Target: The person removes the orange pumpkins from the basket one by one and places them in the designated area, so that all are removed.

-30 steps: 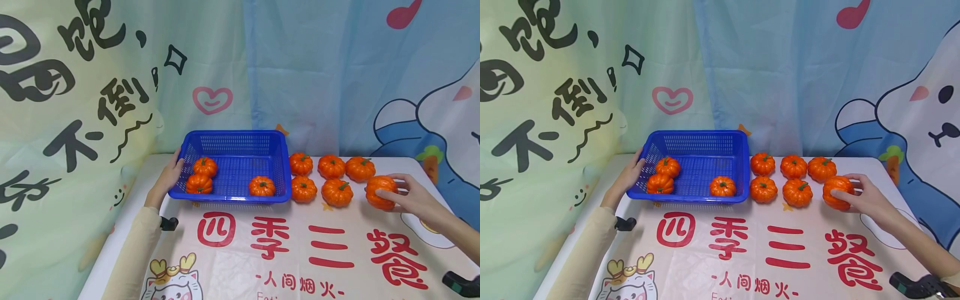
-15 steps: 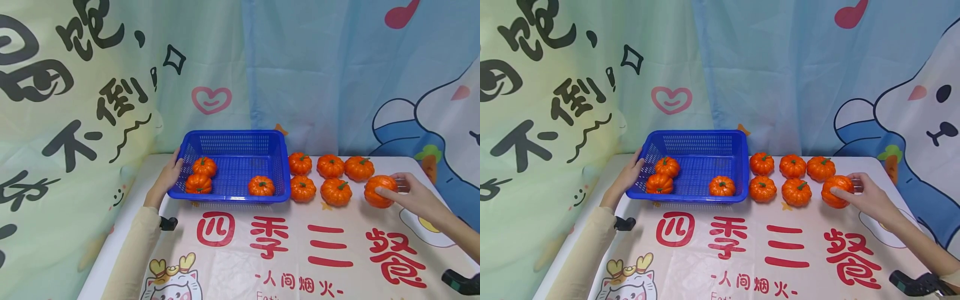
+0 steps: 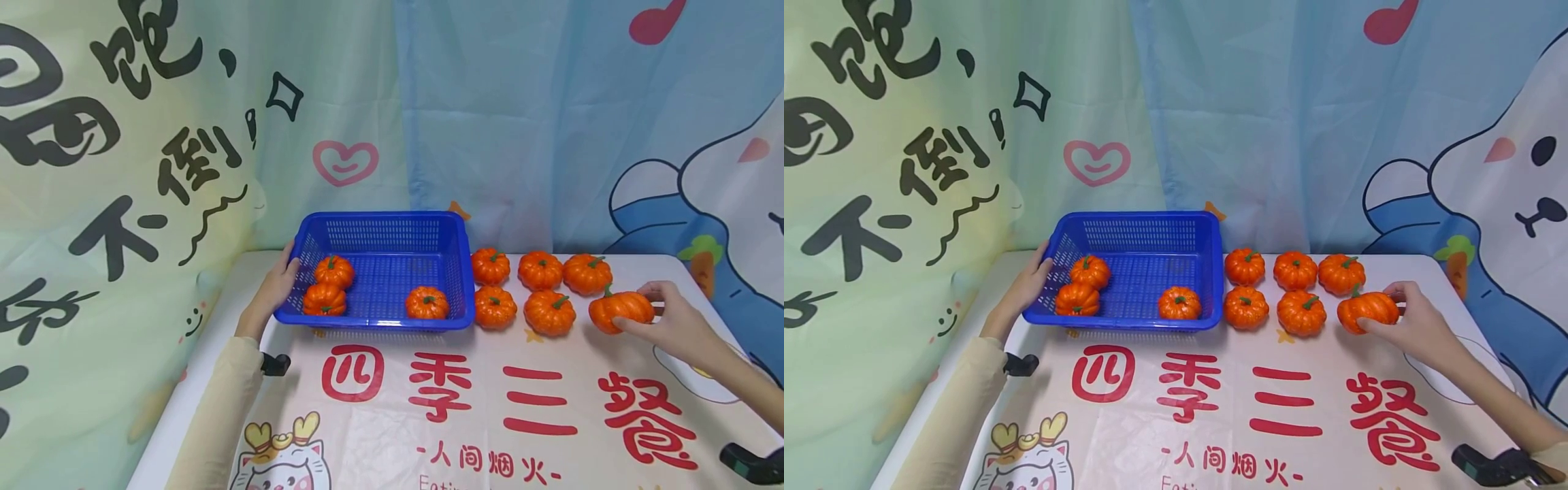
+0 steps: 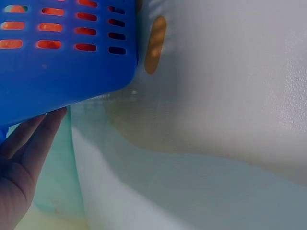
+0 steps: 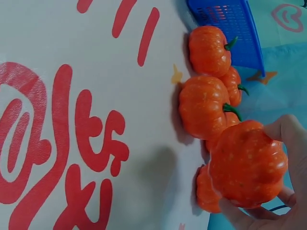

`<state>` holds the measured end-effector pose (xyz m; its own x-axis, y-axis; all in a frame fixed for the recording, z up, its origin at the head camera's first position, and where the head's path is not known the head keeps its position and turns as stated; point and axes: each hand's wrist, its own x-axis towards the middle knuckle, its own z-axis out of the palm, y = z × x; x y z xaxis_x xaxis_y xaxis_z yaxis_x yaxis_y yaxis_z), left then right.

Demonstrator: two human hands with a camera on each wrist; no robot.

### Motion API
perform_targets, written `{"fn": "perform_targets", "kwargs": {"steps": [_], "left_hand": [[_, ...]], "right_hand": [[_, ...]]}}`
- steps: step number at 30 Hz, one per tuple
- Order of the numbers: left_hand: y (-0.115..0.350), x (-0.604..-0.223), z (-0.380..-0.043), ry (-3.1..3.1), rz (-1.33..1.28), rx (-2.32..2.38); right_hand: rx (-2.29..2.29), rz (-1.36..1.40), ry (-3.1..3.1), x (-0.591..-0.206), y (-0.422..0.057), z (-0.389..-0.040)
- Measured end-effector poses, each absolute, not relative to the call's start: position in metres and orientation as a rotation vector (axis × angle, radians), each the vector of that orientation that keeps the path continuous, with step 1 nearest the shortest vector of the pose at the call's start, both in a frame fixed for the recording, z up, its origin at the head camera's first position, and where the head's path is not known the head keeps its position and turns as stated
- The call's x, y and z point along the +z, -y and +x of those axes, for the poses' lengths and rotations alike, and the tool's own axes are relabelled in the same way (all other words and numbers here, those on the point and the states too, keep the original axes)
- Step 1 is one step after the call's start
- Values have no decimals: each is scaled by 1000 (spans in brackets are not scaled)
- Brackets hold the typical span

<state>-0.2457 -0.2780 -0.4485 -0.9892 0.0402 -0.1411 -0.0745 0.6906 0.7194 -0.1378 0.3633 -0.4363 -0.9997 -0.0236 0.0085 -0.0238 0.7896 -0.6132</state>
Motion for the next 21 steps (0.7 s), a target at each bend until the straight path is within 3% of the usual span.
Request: {"fn": "perform_targets", "kwargs": {"steps": [21], "left_hand": [[276,-446,-244,-2764,-46,1191]], "right_hand": [[954,-118,2956,-505,-367,-140]]}}
